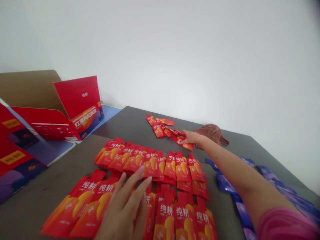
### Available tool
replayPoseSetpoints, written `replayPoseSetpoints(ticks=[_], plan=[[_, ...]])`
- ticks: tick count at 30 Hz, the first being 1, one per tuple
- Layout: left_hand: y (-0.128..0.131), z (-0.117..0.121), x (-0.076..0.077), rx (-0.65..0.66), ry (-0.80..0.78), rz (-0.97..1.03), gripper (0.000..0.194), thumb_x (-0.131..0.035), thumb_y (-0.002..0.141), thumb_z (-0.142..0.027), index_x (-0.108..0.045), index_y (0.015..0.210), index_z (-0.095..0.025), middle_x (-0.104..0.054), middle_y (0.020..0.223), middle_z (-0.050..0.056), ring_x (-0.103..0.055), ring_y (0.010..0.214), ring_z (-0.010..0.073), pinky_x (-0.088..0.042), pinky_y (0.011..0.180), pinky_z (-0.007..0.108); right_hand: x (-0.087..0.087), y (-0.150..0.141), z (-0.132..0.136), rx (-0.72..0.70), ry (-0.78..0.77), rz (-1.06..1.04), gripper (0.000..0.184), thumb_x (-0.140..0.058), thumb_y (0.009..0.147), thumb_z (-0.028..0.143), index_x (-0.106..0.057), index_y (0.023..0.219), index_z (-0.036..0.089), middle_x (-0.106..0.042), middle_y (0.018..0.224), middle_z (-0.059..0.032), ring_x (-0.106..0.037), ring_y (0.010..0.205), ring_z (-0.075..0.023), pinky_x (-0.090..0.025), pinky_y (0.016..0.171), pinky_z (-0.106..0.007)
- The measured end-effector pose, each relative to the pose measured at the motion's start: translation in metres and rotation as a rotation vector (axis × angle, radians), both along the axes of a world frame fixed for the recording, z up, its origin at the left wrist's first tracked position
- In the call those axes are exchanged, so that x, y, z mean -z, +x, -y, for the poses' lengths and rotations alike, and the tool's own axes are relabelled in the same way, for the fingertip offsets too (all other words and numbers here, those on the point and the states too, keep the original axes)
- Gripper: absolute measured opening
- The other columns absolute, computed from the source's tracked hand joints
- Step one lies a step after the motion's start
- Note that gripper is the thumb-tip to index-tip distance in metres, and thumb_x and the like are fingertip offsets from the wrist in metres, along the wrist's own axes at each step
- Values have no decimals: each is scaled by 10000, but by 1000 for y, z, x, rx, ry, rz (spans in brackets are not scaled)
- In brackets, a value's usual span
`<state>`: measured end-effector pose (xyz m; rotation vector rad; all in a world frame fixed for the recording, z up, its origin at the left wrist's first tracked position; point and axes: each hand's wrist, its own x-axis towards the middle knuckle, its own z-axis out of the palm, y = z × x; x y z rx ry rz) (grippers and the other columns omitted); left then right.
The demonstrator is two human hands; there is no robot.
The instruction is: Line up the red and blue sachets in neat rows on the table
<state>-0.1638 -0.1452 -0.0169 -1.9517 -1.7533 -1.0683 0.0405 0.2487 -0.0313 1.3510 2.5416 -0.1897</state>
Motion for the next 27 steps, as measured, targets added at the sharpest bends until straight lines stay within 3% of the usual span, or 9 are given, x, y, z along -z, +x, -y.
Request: replayPoseSetpoints(ticks=[3,5,8,11,17,24,27], plan=[[0,-3,4,17,-3,22,395,-468,906,-139,-528,1292,-201,-532,1391,109,-528,1273,242,-453,1075,491,3,-7,0,80,61,18,448,-594,914,436,-552,1277,176,-587,1282,-114,-599,1112,-247,-486,947,-466],[-1,-6,6,24,-10,45,404,-466,907,-121,-518,1301,-195,-535,1385,112,-515,1284,240,-443,1084,494,7,-12,3,127,96,26,358,-586,930,380,-578,1218,167,-596,1237,-97,-608,1069,-228,-511,908,-451],[-3,-11,8,28,-4,76,403,-465,908,-108,-516,1299,-192,-544,1368,115,-514,1282,240,-435,1089,503,8,-17,7,175,116,28,370,-605,920,363,-570,1227,159,-587,1239,-104,-607,1066,-230,-520,892,-436],[-4,-14,8,29,6,99,369,-468,912,-107,-533,1266,-186,-556,1351,117,-518,1275,244,-448,1078,501,-2,-14,7,185,60,35,345,-588,930,370,-576,1218,180,-594,1231,-89,-613,1046,-220,-528,878,-425],[-3,-15,7,33,15,114,371,-465,913,-100,-521,1268,-193,-558,1346,116,-519,1274,249,-459,1069,495,-19,-9,18,97,-67,83,349,-582,932,391,-585,1205,173,-615,1193,-75,-629,999,-211,-542,847,-411],[1,-16,7,46,-10,117,363,-453,918,-106,-517,1263,-199,-569,1330,119,-535,1253,248,-472,1051,498,-3,-19,42,132,117,138,356,-600,925,357,-572,1222,162,-594,1228,-97,-614,1044,-221,-529,878,-432],[-1,-18,10,44,-34,117,347,-451,921,-115,-528,1252,-186,-576,1325,127,-538,1251,250,-461,1058,497,-4,-16,43,172,182,110,360,-599,925,360,-572,1220,156,-597,1220,-99,-618,1034,-219,-532,871,-427]])
